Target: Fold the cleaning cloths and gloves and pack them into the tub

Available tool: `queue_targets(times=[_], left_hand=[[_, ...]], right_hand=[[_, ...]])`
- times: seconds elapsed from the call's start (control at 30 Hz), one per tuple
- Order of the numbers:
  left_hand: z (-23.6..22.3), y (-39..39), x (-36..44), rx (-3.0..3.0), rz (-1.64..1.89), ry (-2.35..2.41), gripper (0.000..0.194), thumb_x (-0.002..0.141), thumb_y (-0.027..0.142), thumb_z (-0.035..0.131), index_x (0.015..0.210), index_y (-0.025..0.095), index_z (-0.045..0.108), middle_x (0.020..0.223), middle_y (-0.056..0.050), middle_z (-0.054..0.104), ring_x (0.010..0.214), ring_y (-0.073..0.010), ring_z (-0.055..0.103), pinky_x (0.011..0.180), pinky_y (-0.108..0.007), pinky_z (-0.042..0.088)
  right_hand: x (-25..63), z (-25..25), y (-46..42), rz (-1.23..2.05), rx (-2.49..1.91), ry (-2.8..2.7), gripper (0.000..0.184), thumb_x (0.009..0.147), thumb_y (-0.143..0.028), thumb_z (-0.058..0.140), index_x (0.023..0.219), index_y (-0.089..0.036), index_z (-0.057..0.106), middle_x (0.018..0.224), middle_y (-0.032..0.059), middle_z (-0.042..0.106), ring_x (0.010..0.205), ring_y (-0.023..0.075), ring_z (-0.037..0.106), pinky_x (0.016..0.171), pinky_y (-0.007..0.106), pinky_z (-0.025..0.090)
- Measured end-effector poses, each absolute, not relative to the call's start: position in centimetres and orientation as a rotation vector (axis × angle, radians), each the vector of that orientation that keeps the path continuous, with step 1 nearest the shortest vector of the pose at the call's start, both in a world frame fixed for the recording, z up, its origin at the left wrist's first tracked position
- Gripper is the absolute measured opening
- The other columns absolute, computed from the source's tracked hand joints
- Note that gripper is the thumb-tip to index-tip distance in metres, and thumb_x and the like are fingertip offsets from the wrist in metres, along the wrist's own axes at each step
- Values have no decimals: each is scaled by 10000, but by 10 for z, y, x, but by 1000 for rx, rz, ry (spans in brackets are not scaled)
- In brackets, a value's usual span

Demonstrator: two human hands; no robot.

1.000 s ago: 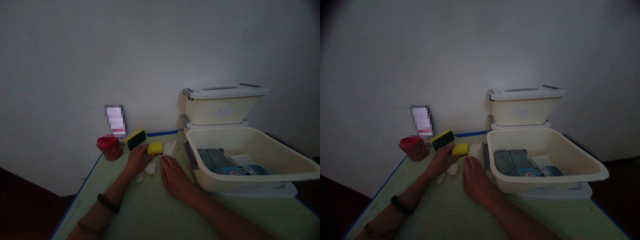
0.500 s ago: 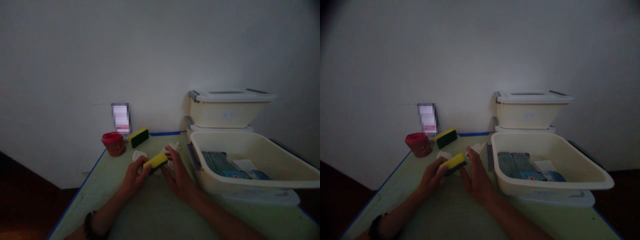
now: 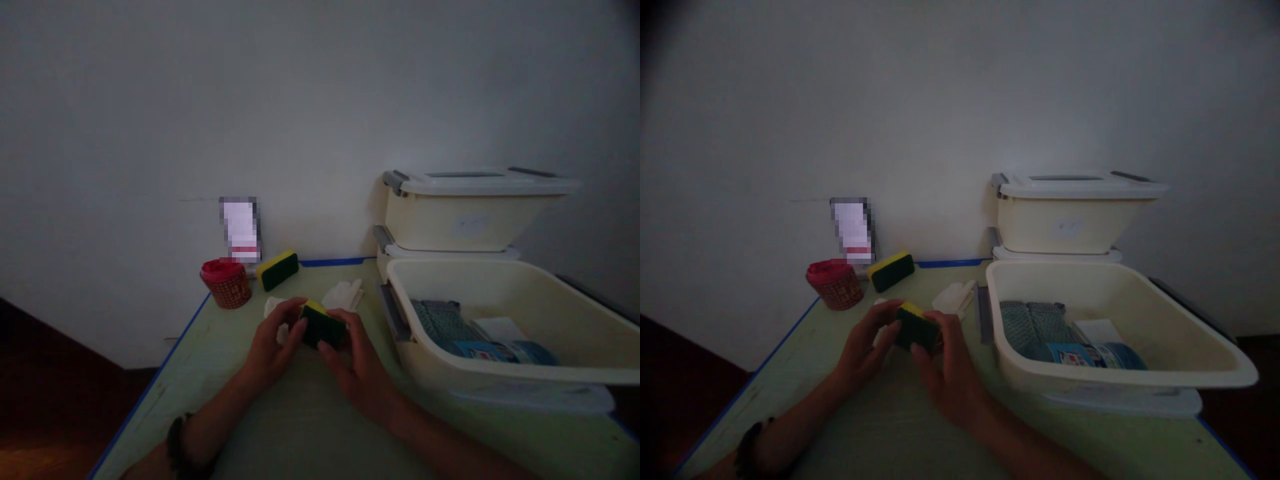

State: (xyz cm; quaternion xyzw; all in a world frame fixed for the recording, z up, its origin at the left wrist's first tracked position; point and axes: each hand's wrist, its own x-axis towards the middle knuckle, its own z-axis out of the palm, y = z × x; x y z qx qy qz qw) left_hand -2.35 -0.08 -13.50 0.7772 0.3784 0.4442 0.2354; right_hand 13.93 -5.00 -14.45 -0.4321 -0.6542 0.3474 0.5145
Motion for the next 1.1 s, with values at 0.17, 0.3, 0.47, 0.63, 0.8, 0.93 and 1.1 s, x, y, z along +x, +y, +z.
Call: queue_targets(times=[0.17, 0.3, 0.47, 0.63, 0.8, 0.93, 1.1], left_hand=[[-132, 0, -26, 2164, 1224, 937, 312, 864, 238, 436, 1170, 210, 494, 957, -71, 566, 845, -172, 563, 703, -289, 469], [-129, -1, -28, 2194, 1160, 813, 435, 812, 263, 525, 1232, 240, 413, 1177, -109, 445, 1071, -233, 477, 815, -349, 462], [-132, -4, -27, 2206, 1206, 840, 394, 821, 226, 508, 1193, 220, 377, 1083, -91, 504, 1004, -212, 510, 847, -369, 437], [-131, -5, -31, 2282, 1200, 774, 401, 843, 240, 448, 1231, 201, 357, 1076, -104, 508, 970, -222, 514, 827, -373, 433], [-129, -5, -32, 2316, 1195, 630, 425, 857, 267, 398, 1274, 207, 341, 1159, -121, 496, 1037, -241, 490, 856, -382, 411], [-128, -9, -28, 2208, 1292, 600, 372, 864, 327, 391, 1217, 212, 428, 1167, -114, 497, 1097, -254, 451, 921, -404, 362], [-127, -16, -25, 1986, 1304, 755, 356, 860, 312, 431, 1204, 222, 414, 1045, -80, 557, 908, -197, 553, 784, -336, 463]], right_hand=[[132, -141, -58, 1023, -994, -1409, 442, 832, -302, 504, 1199, -240, 265, 1101, 86, 507, 943, 170, 558, 794, 332, 474], [129, -138, -63, 1183, -1019, -1274, 337, 893, -379, 379, 1183, -228, 297, 729, -10, 567, 642, 123, 567, 654, 285, 472], [131, -138, -62, 1176, -1015, -1316, 342, 873, -396, 416, 1156, -213, 355, 806, 25, 584, 710, 135, 582, 665, 283, 479], [129, -141, -62, 1092, -971, -1345, 567, 814, -299, 538, 1276, -278, 208, 1255, 95, 401, 1049, 177, 532, 864, 329, 451], [132, -136, -65, 816, -939, -1574, 530, 766, -183, 564, 1227, -269, 317, 1201, 79, 379, 1120, 196, 454, 921, 351, 428], [136, -128, -70, 502, -954, -1796, 643, 685, -58, 548, 1253, -261, 324, 1182, 76, 347, 1153, 195, 400, 976, 350, 385], [136, -108, -75, 399, -966, -1920, 669, 704, -39, 492, 1307, -222, 265, 1267, 111, 302, 1213, 200, 353, 1015, 374, 352]])
